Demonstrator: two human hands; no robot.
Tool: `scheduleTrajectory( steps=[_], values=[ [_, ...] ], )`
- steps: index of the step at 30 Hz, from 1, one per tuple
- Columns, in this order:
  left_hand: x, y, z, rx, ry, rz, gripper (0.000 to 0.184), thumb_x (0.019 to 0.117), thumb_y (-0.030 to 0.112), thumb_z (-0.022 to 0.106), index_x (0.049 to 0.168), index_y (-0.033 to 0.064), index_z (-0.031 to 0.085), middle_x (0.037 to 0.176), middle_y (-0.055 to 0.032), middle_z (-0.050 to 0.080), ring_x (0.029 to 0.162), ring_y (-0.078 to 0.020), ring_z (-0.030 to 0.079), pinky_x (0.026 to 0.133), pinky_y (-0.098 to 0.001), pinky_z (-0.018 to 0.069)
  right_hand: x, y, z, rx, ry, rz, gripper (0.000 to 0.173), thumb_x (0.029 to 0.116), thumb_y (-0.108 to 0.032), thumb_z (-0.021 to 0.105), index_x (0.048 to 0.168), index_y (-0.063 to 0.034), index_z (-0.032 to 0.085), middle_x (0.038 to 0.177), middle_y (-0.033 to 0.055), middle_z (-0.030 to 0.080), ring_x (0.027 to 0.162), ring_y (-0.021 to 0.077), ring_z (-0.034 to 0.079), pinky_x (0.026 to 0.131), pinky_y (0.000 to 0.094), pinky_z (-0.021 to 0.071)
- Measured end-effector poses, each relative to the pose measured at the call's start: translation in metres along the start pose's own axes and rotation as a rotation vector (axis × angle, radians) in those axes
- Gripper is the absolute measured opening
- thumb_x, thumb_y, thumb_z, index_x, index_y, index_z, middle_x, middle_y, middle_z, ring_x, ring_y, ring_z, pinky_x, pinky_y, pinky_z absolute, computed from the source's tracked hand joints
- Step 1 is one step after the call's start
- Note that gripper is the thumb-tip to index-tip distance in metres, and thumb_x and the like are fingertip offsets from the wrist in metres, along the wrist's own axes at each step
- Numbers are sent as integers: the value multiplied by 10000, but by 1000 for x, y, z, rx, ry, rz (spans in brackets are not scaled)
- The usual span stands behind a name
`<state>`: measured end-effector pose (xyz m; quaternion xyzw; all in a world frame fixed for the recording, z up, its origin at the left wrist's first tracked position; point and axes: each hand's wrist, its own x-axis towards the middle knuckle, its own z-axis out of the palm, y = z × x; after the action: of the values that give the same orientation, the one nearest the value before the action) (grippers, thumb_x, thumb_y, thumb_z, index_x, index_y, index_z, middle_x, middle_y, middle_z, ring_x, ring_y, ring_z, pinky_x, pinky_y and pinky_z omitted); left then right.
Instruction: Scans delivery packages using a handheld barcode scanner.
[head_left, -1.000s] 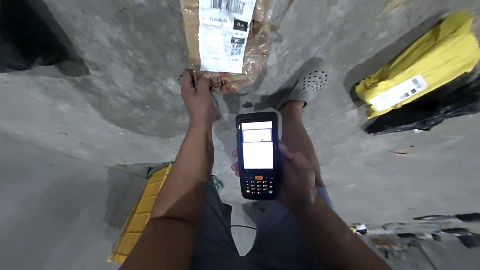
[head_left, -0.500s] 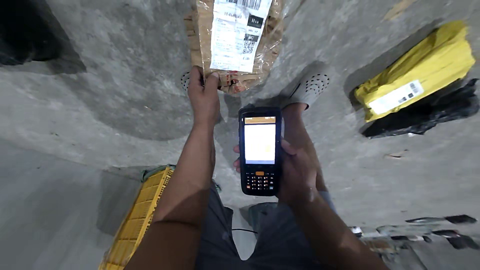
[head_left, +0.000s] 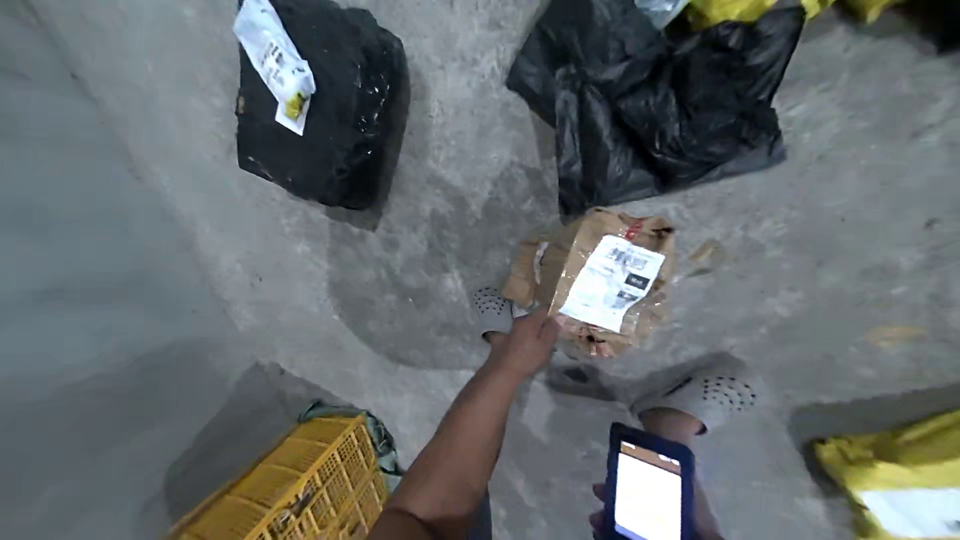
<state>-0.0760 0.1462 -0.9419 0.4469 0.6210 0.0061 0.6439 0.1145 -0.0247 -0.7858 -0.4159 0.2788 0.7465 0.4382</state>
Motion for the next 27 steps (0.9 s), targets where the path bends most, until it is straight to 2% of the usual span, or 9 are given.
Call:
scheduleTrajectory(
  steps=[3,6,8,10,13,16,18,23,27],
  values=[
    [-2,0,-31,-85,41,-26,411,1086,290,455,1337,2,605,1093,-167,696,951,-222,678,883,-428,564,-2,4,9,-109,38,-8,621,860,-563,682,1326,-173,553,1215,187,683,1040,376,700,864,539,583],
    [-11,-5,-79,-212,97,-49,390,1085,266,469,1340,0,595,1091,-149,687,900,-188,675,827,-385,581,-5,10,31,-176,15,39,541,960,-554,517,1348,-180,559,1280,165,667,1121,344,675,944,515,556],
    [-19,-5,-112,-268,124,-47,354,1086,242,458,1277,-11,614,982,-109,673,798,-146,642,757,-336,564,-3,17,46,-170,-18,69,527,980,-540,481,1358,-185,573,1301,181,660,1142,357,663,970,526,539],
    [-23,-3,-147,-318,170,-57,310,1091,228,460,1198,-5,634,902,-75,653,739,-120,614,711,-299,546,6,24,59,-173,-22,84,519,986,-556,497,1378,-221,558,1302,191,661,1138,383,666,955,543,548],
    [-19,-10,-198,-403,280,-86,278,1090,205,469,1206,4,621,865,-61,645,686,-108,593,669,-282,534,20,33,89,-214,12,66,532,996,-505,528,1424,-196,465,1281,230,654,1111,428,671,931,572,563],
    [-6,-35,-247,-455,405,-108,280,1091,229,468,1212,8,591,873,-51,624,692,-120,587,685,-311,543,29,39,129,-306,50,27,601,997,-489,531,1492,-196,359,1284,226,646,1096,415,679,905,561,583],
    [5,-55,-270,-519,536,-118,256,1080,236,484,1176,23,586,849,-32,627,660,-103,589,649,-297,552,33,42,148,-382,101,3,630,990,-520,510,1478,-144,379,1261,234,653,1057,405,694,864,545,603],
    [35,-80,-359,-614,763,-152,225,1088,277,440,1137,89,553,763,30,575,621,-84,575,620,-282,546,54,35,163,-468,62,-57,749,949,-617,548,1478,-103,418,1266,243,646,1076,405,686,891,554,596],
    [44,-96,-408,-494,785,-268,266,1065,352,472,1191,131,553,855,21,569,679,-97,565,636,-301,520,67,14,175,-451,67,-82,767,941,-614,548,1482,-95,389,1264,237,648,1079,400,688,898,551,594]
  ],
)
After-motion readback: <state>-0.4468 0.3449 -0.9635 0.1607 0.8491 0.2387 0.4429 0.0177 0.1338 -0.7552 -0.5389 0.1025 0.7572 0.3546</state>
